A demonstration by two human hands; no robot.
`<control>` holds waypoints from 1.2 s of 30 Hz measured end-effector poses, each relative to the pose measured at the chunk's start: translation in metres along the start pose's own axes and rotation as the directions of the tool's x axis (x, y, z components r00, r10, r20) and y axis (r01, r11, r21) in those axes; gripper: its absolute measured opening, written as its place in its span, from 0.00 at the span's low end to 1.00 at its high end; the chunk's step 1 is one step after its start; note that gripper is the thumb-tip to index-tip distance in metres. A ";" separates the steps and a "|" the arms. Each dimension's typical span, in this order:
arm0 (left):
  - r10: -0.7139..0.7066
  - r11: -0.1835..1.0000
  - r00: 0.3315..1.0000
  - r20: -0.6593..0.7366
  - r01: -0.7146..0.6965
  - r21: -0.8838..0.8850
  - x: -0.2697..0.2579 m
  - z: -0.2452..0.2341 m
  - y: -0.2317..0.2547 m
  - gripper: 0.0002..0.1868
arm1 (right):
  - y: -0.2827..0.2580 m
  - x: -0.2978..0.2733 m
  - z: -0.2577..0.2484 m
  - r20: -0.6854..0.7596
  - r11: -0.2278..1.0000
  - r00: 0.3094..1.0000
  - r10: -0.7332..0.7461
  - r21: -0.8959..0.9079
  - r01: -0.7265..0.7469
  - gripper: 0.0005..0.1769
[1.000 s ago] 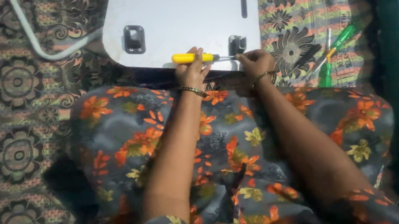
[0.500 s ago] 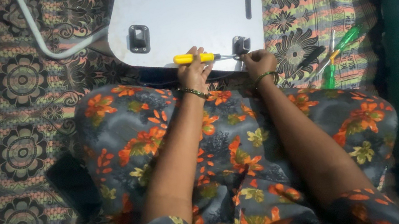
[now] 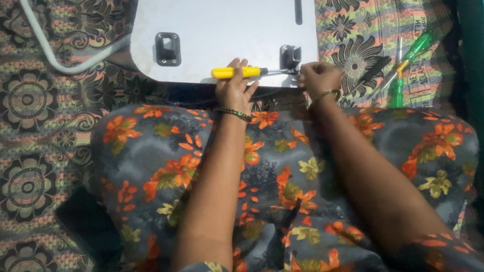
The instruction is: The person uses a yellow screwdriver to remove screws from black plastic brackets attached to a white board. They unscrew each bracket and place the removed parts on the patterned bedsheet.
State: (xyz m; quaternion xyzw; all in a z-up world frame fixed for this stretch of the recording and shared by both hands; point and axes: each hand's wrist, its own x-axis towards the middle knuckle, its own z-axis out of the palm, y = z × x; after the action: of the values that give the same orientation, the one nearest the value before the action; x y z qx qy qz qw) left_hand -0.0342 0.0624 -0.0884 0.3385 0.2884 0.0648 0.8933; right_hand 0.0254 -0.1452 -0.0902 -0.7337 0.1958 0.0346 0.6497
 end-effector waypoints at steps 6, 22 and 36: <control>0.028 0.999 0.999 0.046 -0.029 0.023 -0.004 -0.004 0.000 0.20 | -0.024 -0.015 -0.013 0.215 0.847 0.938 0.273 0.408 -0.340 0.09; -0.105 0.980 0.959 0.263 0.056 0.189 -0.010 -0.005 -0.027 0.11 | -0.036 -0.055 0.001 0.517 0.916 0.845 0.134 0.260 -0.305 0.12; -0.065 0.977 0.968 0.242 0.013 0.212 -0.003 -0.010 -0.035 0.11 | -0.035 -0.061 0.005 0.497 0.996 0.867 -0.039 0.091 -0.008 0.13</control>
State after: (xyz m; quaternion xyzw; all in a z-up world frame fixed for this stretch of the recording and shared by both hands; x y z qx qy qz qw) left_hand -0.0450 0.0403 -0.1161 0.4298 0.1868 -0.0263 0.8830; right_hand -0.0184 -0.1227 -0.0396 -0.6715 0.0174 0.2083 0.7109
